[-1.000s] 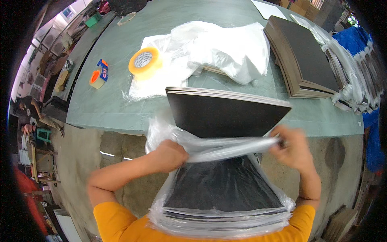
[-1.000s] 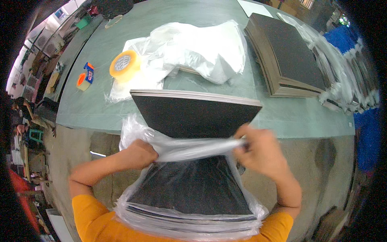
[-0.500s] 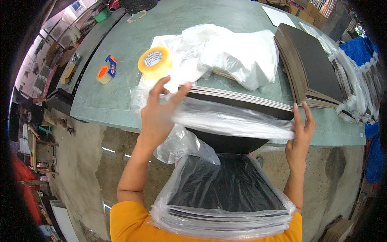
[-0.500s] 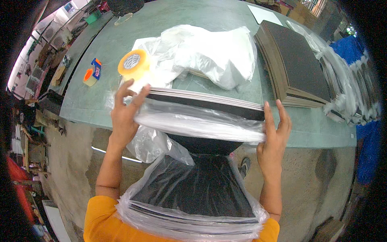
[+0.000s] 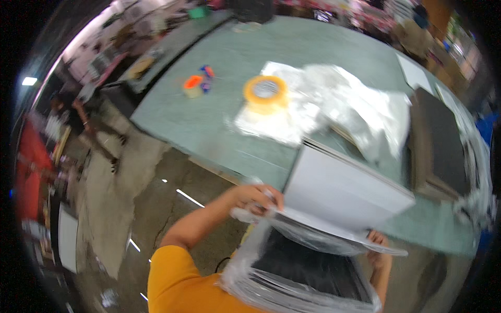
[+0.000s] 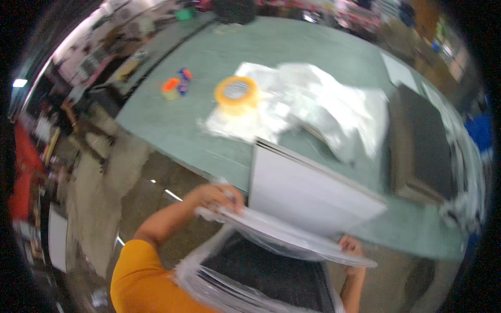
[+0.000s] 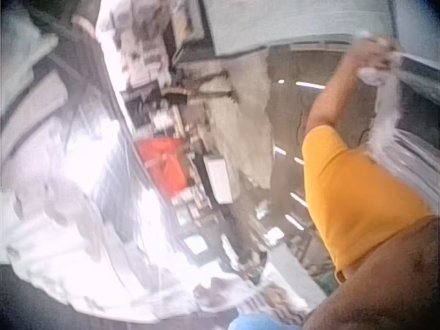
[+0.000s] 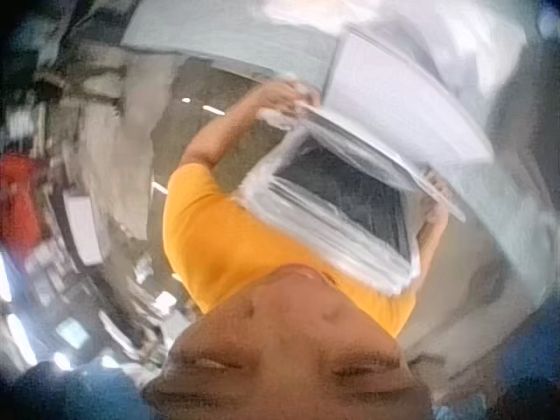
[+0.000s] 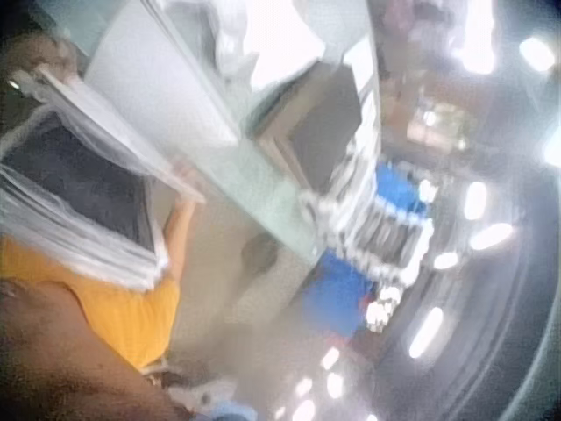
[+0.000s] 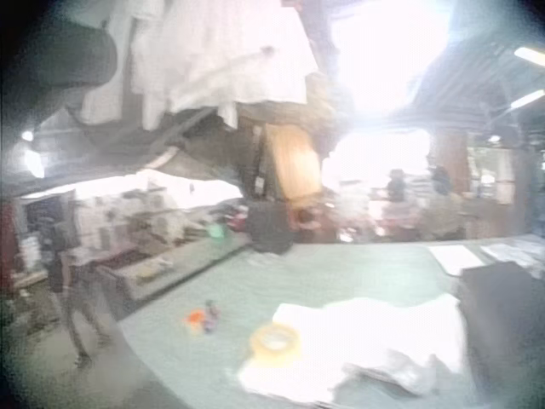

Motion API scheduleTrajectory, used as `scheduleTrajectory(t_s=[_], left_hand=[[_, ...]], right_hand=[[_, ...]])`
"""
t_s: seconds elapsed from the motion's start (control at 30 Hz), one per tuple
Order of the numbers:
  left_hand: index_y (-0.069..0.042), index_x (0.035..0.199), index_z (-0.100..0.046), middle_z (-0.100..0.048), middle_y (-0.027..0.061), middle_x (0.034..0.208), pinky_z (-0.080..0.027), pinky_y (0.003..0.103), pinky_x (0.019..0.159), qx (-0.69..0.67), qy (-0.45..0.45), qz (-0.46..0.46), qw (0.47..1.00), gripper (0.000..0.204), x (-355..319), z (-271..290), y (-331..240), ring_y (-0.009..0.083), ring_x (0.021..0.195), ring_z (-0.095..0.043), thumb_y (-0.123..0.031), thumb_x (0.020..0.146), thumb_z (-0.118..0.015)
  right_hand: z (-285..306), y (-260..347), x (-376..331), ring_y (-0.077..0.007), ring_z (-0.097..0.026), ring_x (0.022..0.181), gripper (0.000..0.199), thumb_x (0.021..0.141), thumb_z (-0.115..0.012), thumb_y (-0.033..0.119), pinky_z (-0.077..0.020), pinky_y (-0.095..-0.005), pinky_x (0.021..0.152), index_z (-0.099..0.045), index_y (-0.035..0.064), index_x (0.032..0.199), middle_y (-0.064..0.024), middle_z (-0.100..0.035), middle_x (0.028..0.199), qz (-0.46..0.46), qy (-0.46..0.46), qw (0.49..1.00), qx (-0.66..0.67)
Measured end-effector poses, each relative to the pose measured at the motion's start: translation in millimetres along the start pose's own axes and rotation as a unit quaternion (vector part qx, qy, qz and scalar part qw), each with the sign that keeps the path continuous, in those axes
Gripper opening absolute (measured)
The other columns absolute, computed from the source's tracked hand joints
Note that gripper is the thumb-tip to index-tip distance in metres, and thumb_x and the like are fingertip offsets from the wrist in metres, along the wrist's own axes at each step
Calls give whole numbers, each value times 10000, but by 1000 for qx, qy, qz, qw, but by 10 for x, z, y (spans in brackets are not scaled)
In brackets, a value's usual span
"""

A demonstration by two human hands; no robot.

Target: The person wraps individual black books in clear plastic sleeves, sliding each book into a bag and folding the excess plastic over the opening before placing it onto a stack.

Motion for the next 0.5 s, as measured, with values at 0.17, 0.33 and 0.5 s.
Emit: scheduleTrajectory(t_s=[0.17, 0.33, 0.5], left_hand=[[-108, 743, -566, -444, -48, 596, -232, 187, 387, 63, -103, 94, 988, 168, 331, 895, 1327, 37, 467, -354, -263, 728, -631], [-65, 808, -590, -553, 42, 631, -372, 269, 471, 325, -196, 95, 920, 180, 295, 861, 1125, 160, 560, -505, -208, 708, -636], [-27, 946, -562, -588, 145, 906, -440, 376, 678, 482, -139, -182, 846, 259, -166, -409, -665, 278, 855, -562, -189, 746, -587]], right_hand=[[924, -1921, 433, -145, -498, 642, 161, 722, -594, 190, -398, -281, 504, -544, 65, 812, -57, -537, 783, -133, -148, 966, -165], [284, -1224, 382, -169, -528, 695, 205, 751, -577, 201, -423, -305, 549, -543, 37, 868, -76, -554, 826, 76, 19, 815, -574], [-371, 70, -113, -305, -496, 989, 401, 813, -501, 312, -393, -411, 824, -519, -38, 1007, -195, -514, 1049, -84, 188, 885, -418]])
Point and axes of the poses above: each hand's wrist, its own x-axis towards the middle knuckle, its own z-axis out of the back of the hand, y = z × x, the point moved 9 cm from there along x, towards the middle knuckle
